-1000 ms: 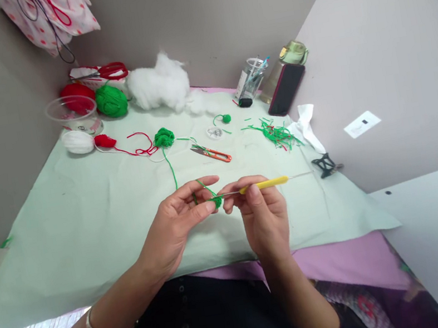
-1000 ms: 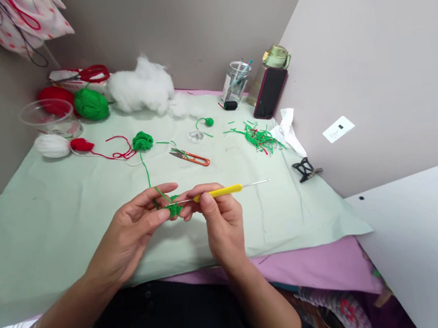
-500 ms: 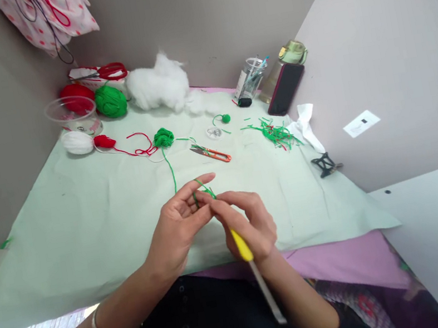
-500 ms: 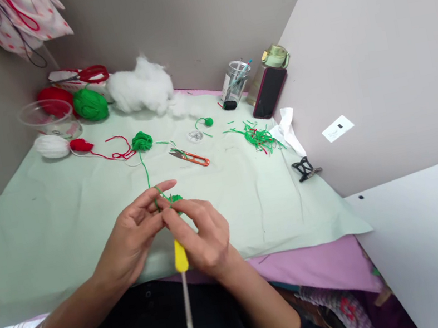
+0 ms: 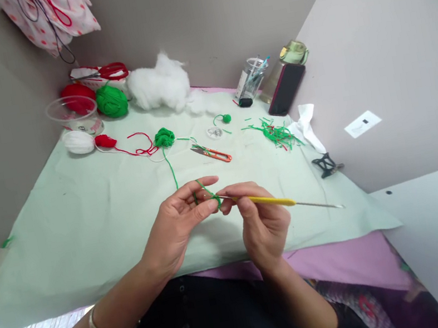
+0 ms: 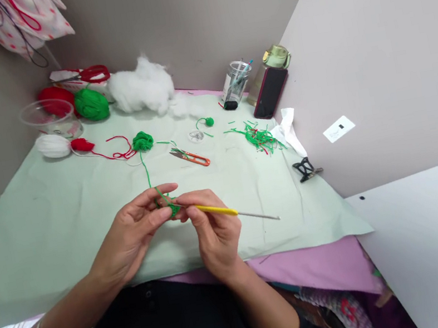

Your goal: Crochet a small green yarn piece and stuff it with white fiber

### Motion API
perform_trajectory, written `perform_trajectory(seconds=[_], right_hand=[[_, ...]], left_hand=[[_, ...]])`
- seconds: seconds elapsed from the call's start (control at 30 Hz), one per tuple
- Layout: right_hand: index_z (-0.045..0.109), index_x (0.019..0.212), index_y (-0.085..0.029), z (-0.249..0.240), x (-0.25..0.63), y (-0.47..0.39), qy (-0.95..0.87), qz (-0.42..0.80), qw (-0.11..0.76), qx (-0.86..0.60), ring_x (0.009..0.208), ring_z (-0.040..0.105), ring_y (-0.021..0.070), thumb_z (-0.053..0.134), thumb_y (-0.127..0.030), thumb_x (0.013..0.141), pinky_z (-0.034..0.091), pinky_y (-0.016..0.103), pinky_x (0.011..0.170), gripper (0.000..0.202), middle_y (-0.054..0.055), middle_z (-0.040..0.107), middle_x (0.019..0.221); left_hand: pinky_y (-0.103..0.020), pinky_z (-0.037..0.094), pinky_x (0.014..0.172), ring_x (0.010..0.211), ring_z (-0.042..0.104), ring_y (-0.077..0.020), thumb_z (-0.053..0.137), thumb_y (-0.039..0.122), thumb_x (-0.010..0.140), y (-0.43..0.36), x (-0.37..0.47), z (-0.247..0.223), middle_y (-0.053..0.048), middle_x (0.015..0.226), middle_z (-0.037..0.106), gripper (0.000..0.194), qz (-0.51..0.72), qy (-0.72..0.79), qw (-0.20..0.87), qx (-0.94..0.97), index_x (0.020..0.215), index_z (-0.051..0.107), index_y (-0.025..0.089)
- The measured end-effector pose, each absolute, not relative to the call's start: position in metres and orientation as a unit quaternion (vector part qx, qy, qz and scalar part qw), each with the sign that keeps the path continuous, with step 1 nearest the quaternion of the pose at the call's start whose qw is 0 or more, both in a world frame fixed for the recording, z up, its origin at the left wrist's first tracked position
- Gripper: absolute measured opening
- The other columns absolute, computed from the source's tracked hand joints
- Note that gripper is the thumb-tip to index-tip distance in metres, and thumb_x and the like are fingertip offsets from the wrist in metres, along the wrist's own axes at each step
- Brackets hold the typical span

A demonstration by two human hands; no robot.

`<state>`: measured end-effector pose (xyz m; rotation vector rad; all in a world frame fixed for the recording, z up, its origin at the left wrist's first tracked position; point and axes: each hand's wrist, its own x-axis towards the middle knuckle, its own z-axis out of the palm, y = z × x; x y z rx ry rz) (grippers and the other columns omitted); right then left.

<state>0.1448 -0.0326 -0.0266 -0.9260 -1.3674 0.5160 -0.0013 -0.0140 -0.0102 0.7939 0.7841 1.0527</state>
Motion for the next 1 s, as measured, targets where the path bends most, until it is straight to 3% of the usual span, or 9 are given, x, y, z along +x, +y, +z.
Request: perform_trajectory(seconds=[0.23, 0.4, 0.47, 0.63, 0.83, 1.0], right_hand=[[0.076, 0.120, -0.031, -0.038, 0.148, -0.036, -0.698, 0.021, 0.588, -0.408, 0.095, 0.074, 0.0185, 0.066, -0.011, 0.096, 0.065, 0.035, 0.077, 0.033, 0.005, 0.075, 0.109], [0.077, 0.104, -0.026, -0.027, 0.153, -0.031, -0.550, 0.263, 0.681, -0.406, 0.068, 0.068, 0.0140, 0.058, -0.021, 0.103, 0.059, 0.031, 0.062, 0.020, 0.002, 0.072, 0.089], [0.078, 0.101, -0.026, -0.024, 0.152, -0.029, -0.540, 0.318, 0.680, -0.380, 0.068, 0.067, 0.0136, 0.061, -0.025, 0.102, 0.058, 0.031, 0.063, 0.017, 0.002, 0.073, 0.089], [0.080, 0.101, -0.026, -0.025, 0.149, -0.029, -0.543, 0.326, 0.668, -0.391, 0.074, 0.069, 0.0140, 0.066, -0.026, 0.100, 0.059, 0.031, 0.069, 0.015, 0.003, 0.078, 0.094], [0.076, 0.102, -0.026, -0.028, 0.157, -0.026, -0.473, 0.454, 0.673, -0.343, 0.071, 0.070, 0.0113, 0.060, -0.032, 0.104, 0.058, 0.027, 0.067, 0.018, 0.001, 0.079, 0.092], [0.072, 0.103, -0.026, -0.024, 0.158, -0.030, -0.510, 0.419, 0.667, -0.347, 0.071, 0.073, 0.0124, 0.054, -0.031, 0.107, 0.062, 0.028, 0.068, 0.019, 0.001, 0.081, 0.094]], left_hand=[[-0.023, 0.053, 0.086, 0.084, 0.063, -0.0118, 0.088, 0.025, 0.080, -0.009, 0.001, -0.012, -0.003, 0.091, 0.072, 0.031, 0.439, 0.307, 0.809, 0.243, 0.111, 0.085, 0.019], [-0.023, 0.053, 0.083, 0.081, 0.062, -0.0111, 0.087, 0.022, 0.080, -0.005, -0.003, -0.012, -0.001, 0.089, 0.070, 0.023, 0.461, 0.305, 0.798, 0.242, 0.103, 0.086, 0.019], [-0.025, 0.051, 0.088, 0.086, 0.064, -0.0128, 0.087, 0.022, 0.081, -0.007, -0.003, -0.011, -0.001, 0.090, 0.072, 0.025, 0.469, 0.318, 0.772, 0.288, 0.106, 0.086, 0.022], [-0.032, 0.048, 0.098, 0.098, 0.063, -0.0177, 0.088, 0.026, 0.081, -0.013, -0.001, -0.011, -0.001, 0.094, 0.069, 0.037, 0.473, 0.349, 0.726, 0.356, 0.118, 0.082, 0.028], [-0.031, 0.048, 0.092, 0.091, 0.060, -0.0150, 0.084, 0.030, 0.085, -0.012, -0.005, -0.010, 0.001, 0.091, 0.060, 0.033, 0.461, 0.359, 0.715, 0.383, 0.118, 0.083, 0.031], [-0.029, 0.048, 0.089, 0.094, 0.060, -0.0159, 0.084, 0.030, 0.085, -0.012, -0.009, -0.010, 0.000, 0.092, 0.062, 0.029, 0.457, 0.362, 0.707, 0.400, 0.114, 0.084, 0.031]])
